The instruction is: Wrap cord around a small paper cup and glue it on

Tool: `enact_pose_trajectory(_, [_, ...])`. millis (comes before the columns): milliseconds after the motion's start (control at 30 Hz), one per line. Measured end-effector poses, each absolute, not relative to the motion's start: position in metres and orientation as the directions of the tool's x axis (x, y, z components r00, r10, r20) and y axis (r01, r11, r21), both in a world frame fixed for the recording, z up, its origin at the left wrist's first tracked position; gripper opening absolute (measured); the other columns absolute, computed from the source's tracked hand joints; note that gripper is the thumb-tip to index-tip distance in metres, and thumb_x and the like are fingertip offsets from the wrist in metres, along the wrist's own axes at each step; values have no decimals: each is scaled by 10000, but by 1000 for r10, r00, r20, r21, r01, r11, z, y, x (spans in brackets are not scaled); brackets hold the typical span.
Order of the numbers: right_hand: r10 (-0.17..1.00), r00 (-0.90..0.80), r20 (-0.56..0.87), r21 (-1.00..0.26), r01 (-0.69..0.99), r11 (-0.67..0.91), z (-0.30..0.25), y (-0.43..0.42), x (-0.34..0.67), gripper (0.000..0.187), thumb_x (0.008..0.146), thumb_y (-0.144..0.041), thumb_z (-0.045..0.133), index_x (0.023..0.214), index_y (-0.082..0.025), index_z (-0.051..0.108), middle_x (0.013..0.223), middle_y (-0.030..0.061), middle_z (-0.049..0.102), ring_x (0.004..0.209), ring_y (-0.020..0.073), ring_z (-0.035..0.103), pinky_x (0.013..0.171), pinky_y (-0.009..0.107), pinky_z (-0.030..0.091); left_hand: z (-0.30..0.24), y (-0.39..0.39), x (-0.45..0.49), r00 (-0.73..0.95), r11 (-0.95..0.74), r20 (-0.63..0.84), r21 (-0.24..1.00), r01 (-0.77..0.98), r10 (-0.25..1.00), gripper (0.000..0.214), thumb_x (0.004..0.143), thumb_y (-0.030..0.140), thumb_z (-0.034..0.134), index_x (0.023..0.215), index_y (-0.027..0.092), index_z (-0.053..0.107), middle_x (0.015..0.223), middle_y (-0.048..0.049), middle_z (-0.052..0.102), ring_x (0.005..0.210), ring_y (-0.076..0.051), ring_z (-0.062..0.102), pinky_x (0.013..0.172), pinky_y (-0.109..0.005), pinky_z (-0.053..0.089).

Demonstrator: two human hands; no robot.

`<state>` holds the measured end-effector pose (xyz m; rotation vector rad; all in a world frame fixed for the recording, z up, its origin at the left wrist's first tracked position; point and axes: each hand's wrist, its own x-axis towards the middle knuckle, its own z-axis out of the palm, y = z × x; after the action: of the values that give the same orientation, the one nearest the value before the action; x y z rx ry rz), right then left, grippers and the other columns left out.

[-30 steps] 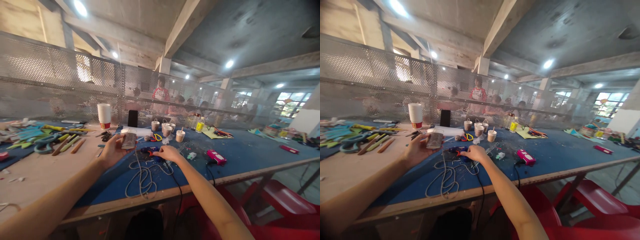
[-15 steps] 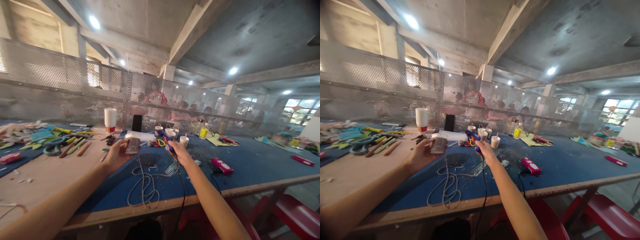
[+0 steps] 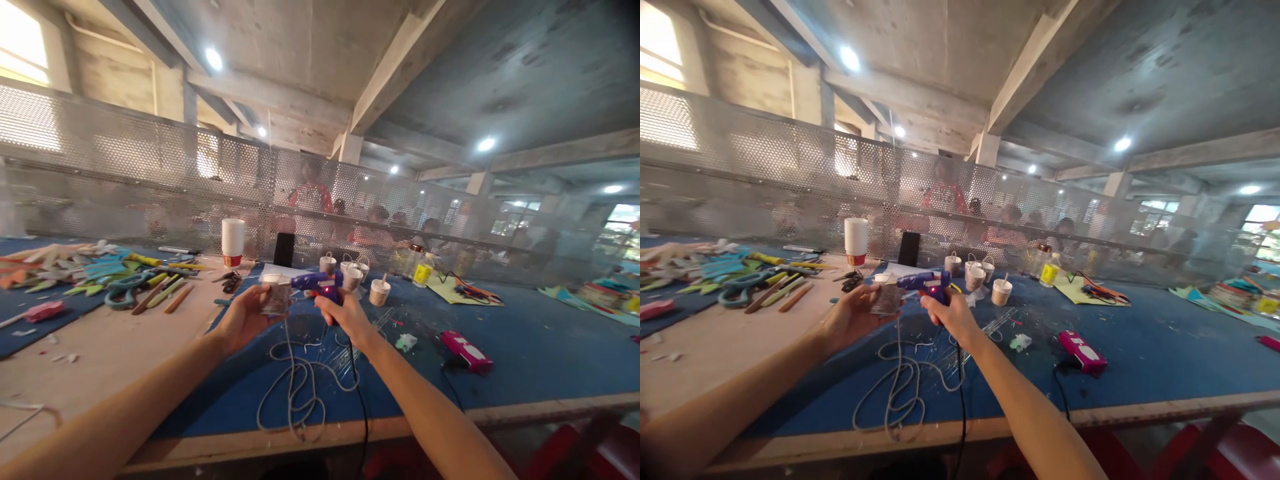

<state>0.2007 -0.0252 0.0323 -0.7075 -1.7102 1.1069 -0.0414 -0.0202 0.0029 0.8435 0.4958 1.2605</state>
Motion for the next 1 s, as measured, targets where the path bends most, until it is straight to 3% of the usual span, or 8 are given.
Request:
enact_pose_trajectory(100, [816,-384,432,-867,73,494,21,-30,198,273,891,-432,657,966,-170,679,568,-35,605,514,115,546,569,246,472,3,-20,-40,235,61,112,781,-622,965,223,876,241,628,1017,114,745,962,-137,788,901,-277,745,869,-423,590])
enact_pose_trajectory(433, [823,-278,495,-757,327,566,12,-27,202,300,899,-465,662,949,-181,740,620,1,654,555,153,627,591,265,511,3,-22,-36,219,50,91,826,-561,971,202,884,247,621,989,131,749,993,-140,789,944,-288,740,868,-415,586])
enact_pose_trajectory(667, [783,-295,548,-682,384,622,7,-25,203,310,921,-490,647,972,-195,730,691,19,711,600,170,681,652,276,532,-5,-17,-37,250,53,102,837,-544,963,214,894,263,630,1015,140,757,1019,-136,790,960,-287,735,895,-415,572])
enact_pose_trajectory(800, [779,-300,550,-638,451,624,7,-26,203,284,912,-482,659,956,-209,724,626,3,680,572,177,671,640,281,527,-7,-16,-37,259,49,109,843,-536,960,208,903,273,624,991,140,757,1019,-143,788,975,-288,729,902,-416,564])
enact_pose_trajectory(1000, [765,-327,554,-640,421,643,4,-24,203,292,911,-494,657,923,-211,726,602,-2,658,559,174,664,609,271,514,-6,-16,-37,263,52,104,850,-525,959,154,890,259,646,907,155,759,937,-106,787,915,-273,728,893,-411,561])
